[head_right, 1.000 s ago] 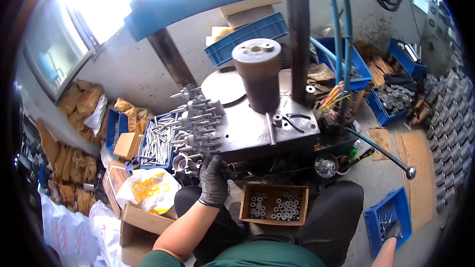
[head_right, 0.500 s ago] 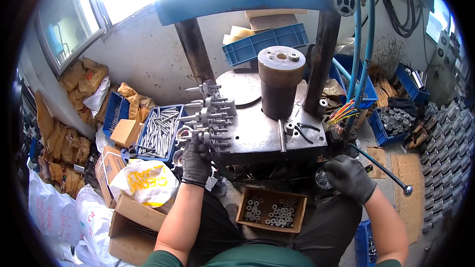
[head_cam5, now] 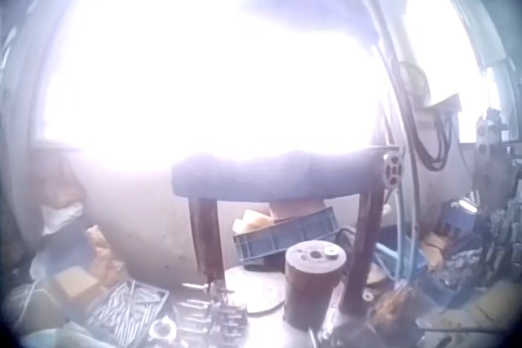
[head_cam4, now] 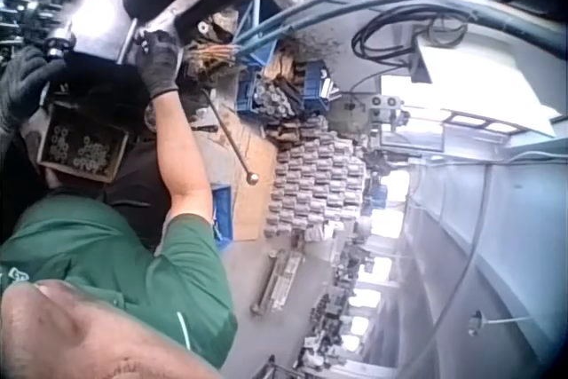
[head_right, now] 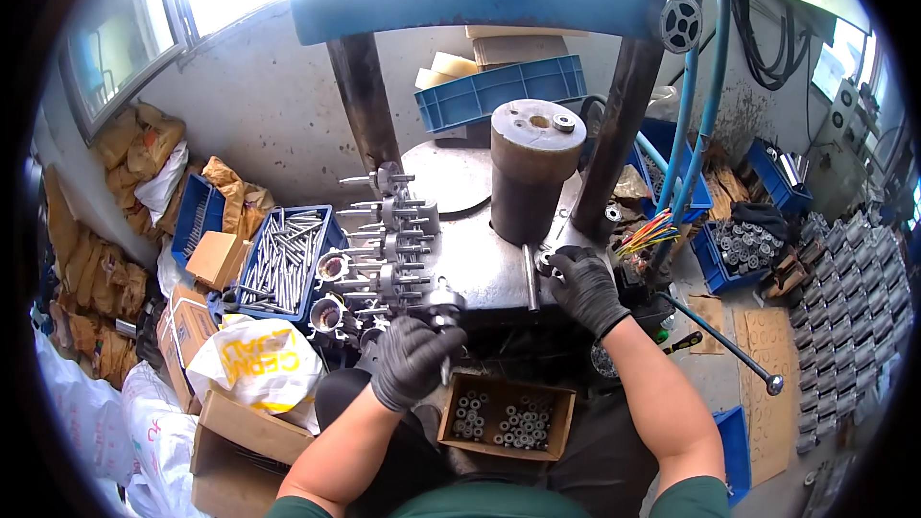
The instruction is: The person operates a manual hydraulic press to assemble metal components. They repeatedly pick up cylindrical metal parts and washers, place them under the press ram, and pull a lever to press the parts together. The finished assemblies are placed into a blue bin.
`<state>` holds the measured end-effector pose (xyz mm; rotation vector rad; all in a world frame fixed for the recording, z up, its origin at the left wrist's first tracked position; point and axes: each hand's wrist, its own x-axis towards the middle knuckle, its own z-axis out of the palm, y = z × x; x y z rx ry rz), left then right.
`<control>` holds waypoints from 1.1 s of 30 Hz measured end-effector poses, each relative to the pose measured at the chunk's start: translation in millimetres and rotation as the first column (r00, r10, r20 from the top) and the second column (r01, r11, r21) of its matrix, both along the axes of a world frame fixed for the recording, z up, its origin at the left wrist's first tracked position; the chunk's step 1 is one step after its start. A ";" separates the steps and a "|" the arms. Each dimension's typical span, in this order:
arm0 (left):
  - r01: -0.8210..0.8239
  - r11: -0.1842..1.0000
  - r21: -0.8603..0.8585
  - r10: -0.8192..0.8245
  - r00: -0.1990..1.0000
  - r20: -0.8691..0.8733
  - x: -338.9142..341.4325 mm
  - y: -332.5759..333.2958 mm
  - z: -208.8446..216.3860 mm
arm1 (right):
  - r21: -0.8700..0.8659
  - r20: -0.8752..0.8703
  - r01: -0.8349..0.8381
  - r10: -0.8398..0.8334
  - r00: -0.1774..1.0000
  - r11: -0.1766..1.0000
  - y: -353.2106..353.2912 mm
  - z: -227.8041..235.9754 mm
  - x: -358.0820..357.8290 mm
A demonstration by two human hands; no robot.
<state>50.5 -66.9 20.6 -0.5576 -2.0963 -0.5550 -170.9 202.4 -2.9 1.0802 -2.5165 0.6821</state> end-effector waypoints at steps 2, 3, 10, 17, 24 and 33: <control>-0.015 0.986 0.169 0.025 0.998 -0.060 -1.0 23.5 2.2 | 0.004 -0.087 -0.009 0.010 0.996 1.000 -10.0 -3.8 1.3; -0.006 0.948 0.319 -0.009 0.999 0.046 -2.1 35.2 1.4 | 0.000 -0.085 0.032 -0.032 0.996 0.999 -12.5 -6.3 -0.4; -0.192 0.243 0.951 -0.685 0.660 0.308 -18.8 72.9 -52.5 | -0.007 0.095 0.113 -0.112 0.989 0.994 -21.8 -21.8 -15.5; -0.473 -0.516 0.714 -0.821 0.509 -0.257 -32.2 77.3 -85.7 | -0.381 0.210 0.119 -0.040 0.977 0.917 -26.3 -15.6 -11.3; -0.478 -0.271 0.836 -0.932 0.347 -0.104 -31.3 90.3 -72.0 | -0.693 0.016 -0.053 0.089 0.996 0.719 -55.2 110.1 -13.3; -0.415 0.164 0.895 -0.888 0.332 0.317 -42.7 100.9 -78.4 | -0.448 -0.066 0.237 -0.297 0.953 0.862 -69.0 146.5 -103.8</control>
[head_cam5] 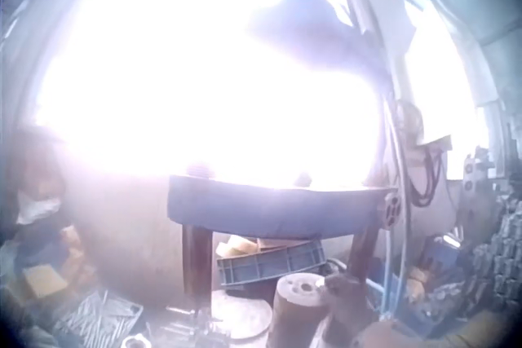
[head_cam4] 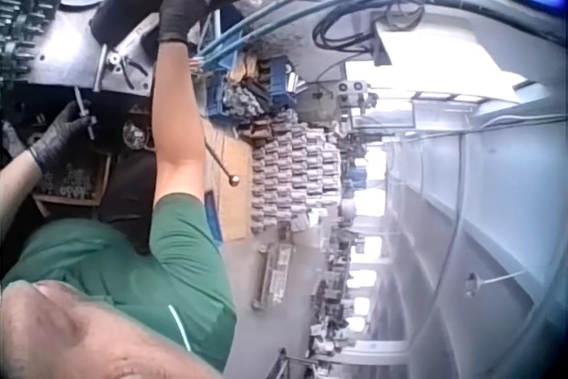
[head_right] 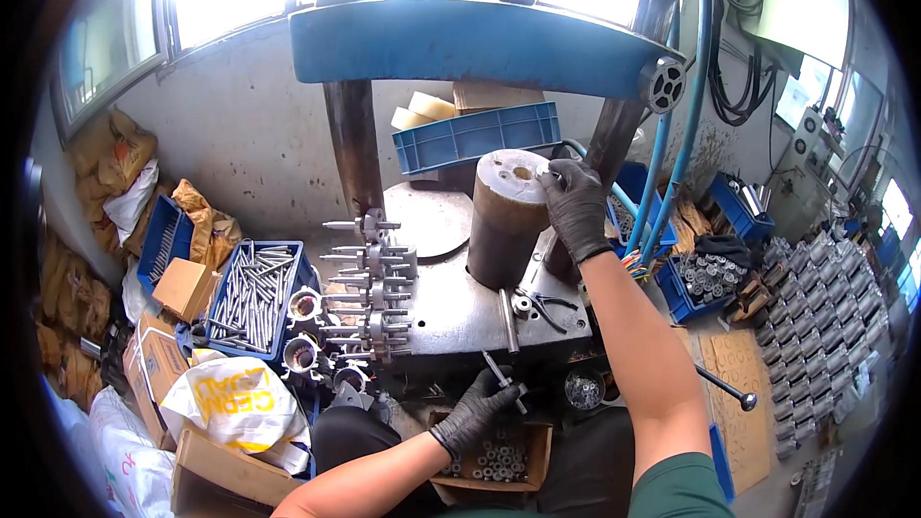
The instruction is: The person operates a manual hydraulic press to assemble metal components. They repeatedly pick up cylindrical metal parts and washers, place them under the press ram, and pull a lever to press the parts together. The finished assemblies are placed into a blue bin.
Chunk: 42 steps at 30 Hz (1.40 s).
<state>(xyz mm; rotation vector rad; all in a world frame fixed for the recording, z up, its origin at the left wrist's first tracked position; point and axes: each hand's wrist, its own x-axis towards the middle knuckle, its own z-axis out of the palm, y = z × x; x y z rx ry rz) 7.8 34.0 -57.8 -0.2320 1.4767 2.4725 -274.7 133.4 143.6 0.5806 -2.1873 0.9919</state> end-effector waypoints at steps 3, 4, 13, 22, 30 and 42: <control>0.022 1.000 0.021 -0.022 1.000 0.013 -4.2 0.1 2.6 | 0.006 -0.337 0.029 -0.025 0.941 1.000 6.9 -11.6 -3.9; 0.031 0.999 0.027 -0.031 0.999 0.022 -1.4 -3.3 14.1 | -0.027 -0.307 -0.024 0.015 0.952 0.999 10.7 -14.4 5.6; -0.001 0.990 -0.143 -0.026 0.982 -0.185 8.9 -1.3 22.2 | 0.029 -0.134 -0.237 0.238 0.962 0.971 79.3 -94.7 148.0; -0.455 0.833 -0.314 0.069 0.649 -0.757 -60.7 -30.3 131.7 | 0.004 0.263 -0.429 0.412 0.872 0.903 99.4 -102.3 143.5; -0.451 0.860 -0.241 0.033 0.518 -0.855 -238.9 -38.6 238.2 | 0.137 0.311 -0.468 0.411 0.857 0.873 107.2 -126.7 127.7; -0.210 0.964 -0.165 0.043 0.733 -0.679 -296.8 -48.9 226.6 | 0.167 0.422 -0.477 0.374 0.826 0.863 116.3 -125.4 127.4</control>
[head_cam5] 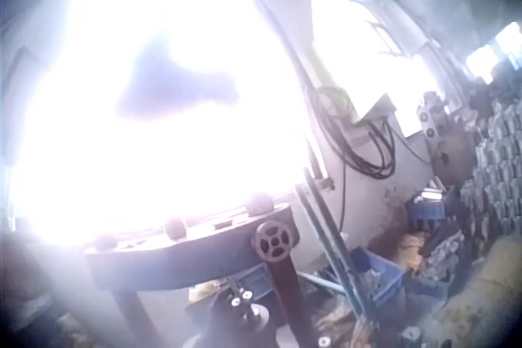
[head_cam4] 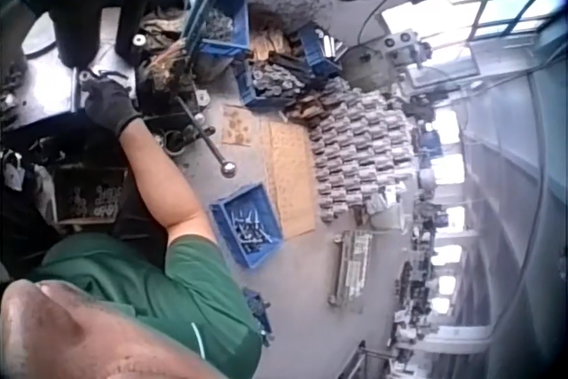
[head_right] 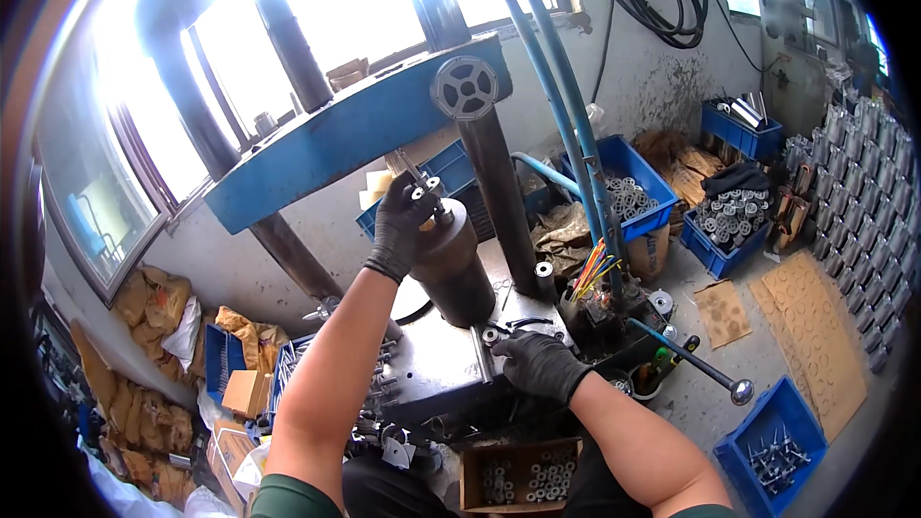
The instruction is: The person operates a manual hydraulic press to assemble metal components. They repeatedly pick up cylindrical metal parts and washers, place them under the press ram, and pull a lever to press the parts together. The finished assemblies are placed into a blue bin.
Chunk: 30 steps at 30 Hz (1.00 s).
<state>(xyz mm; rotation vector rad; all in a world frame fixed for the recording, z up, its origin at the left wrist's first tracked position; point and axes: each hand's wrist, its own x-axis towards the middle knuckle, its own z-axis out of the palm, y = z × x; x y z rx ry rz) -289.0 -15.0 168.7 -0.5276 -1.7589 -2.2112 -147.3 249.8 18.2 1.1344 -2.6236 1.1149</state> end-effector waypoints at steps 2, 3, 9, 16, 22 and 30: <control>-0.015 0.999 -0.048 0.014 1.000 -0.025 7.9 -0.5 1.3 | 0.007 0.009 -0.046 0.046 0.999 0.999 -1.7 0.3 0.7; -0.028 0.998 -0.055 0.026 0.999 -0.039 10.5 -1.2 0.9 | 0.009 0.013 -0.070 0.070 0.997 0.998 -3.0 0.5 1.7; -0.069 0.994 -0.088 0.064 0.996 -0.058 18.8 -0.2 4.8 | 0.023 0.001 -0.107 0.107 0.994 0.994 -8.4 20.9 19.4; -0.095 0.995 0.009 0.095 0.996 -0.004 10.3 7.3 5.4 | 0.056 -0.050 -0.072 0.075 0.996 0.996 3.8 41.5 37.2; -0.253 0.943 -0.218 0.247 0.967 -0.055 8.8 6.6 2.8 | -0.008 -0.314 -0.017 0.013 0.949 1.000 43.7 113.1 76.5; -0.414 0.769 -0.487 0.352 0.910 -0.219 2.7 9.9 3.3 | 0.520 -0.387 0.309 -0.103 0.916 0.796 170.9 174.3 117.0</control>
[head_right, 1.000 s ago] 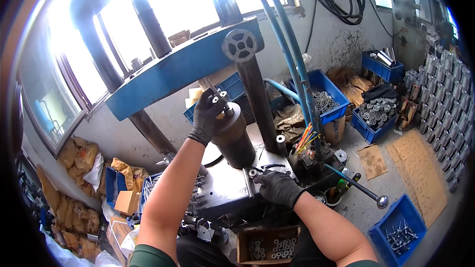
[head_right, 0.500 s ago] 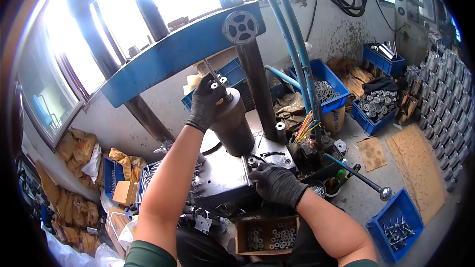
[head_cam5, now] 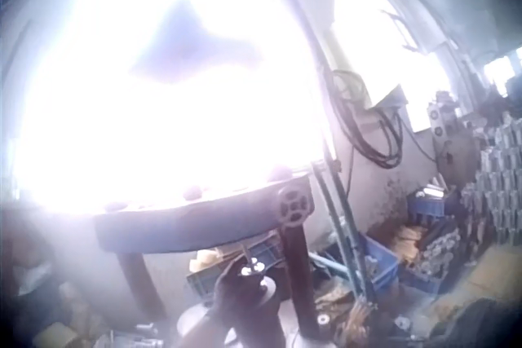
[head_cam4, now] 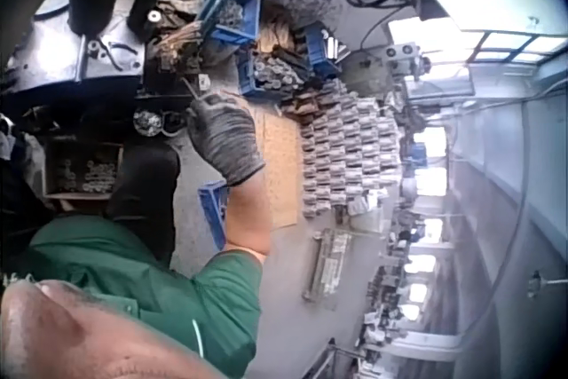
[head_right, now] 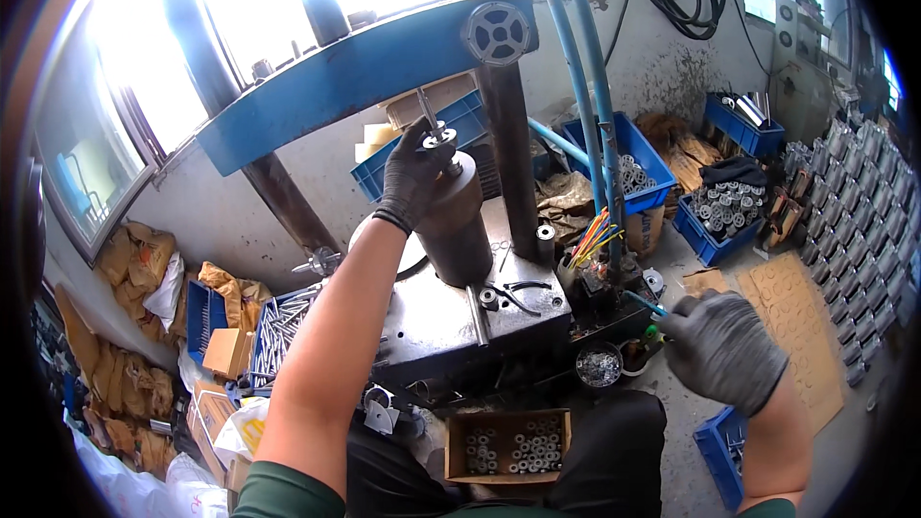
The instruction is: The person operates a manual hydraulic press to assemble metal components. They repeatedly pick up cylindrical metal parts and washers, place them under the press ram, and pull a lever to press the parts together. The finished assemblies are placed into a blue bin.
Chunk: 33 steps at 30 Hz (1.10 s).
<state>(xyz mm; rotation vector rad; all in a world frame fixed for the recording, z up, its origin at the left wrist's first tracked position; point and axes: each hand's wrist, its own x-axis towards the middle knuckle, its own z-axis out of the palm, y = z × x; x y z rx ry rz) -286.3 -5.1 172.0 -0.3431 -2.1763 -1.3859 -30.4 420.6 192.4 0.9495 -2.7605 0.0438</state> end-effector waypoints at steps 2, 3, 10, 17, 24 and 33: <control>0.082 0.996 0.025 -0.080 0.994 -0.081 -11.6 -7.8 -7.5 | 0.138 0.128 0.106 -0.124 0.984 0.985 31.7 -1.1 6.1; 0.090 0.994 0.067 -0.085 0.994 -0.068 -10.0 -5.5 -9.6 | 0.115 0.203 0.106 -0.127 0.971 0.988 39.7 -0.7 9.0; 0.010 0.996 0.091 -0.013 0.999 0.033 -3.8 -4.5 -4.5 | 0.080 0.390 0.052 -0.079 0.918 0.995 48.5 -35.1 38.6; -0.074 0.997 0.007 0.074 0.997 -0.034 -0.1 -2.0 -4.6 | 0.111 0.376 0.124 -0.157 0.913 0.986 53.1 -78.1 74.5; -0.092 0.996 -0.010 0.092 0.995 0.043 2.5 -0.1 2.1 | 0.062 0.321 0.132 -0.145 0.936 0.989 56.0 -88.8 75.5; -0.063 0.995 -0.083 0.071 0.994 0.088 -3.7 -5.9 0.2 | -0.008 0.301 0.144 -0.135 0.944 0.990 47.2 -57.2 63.6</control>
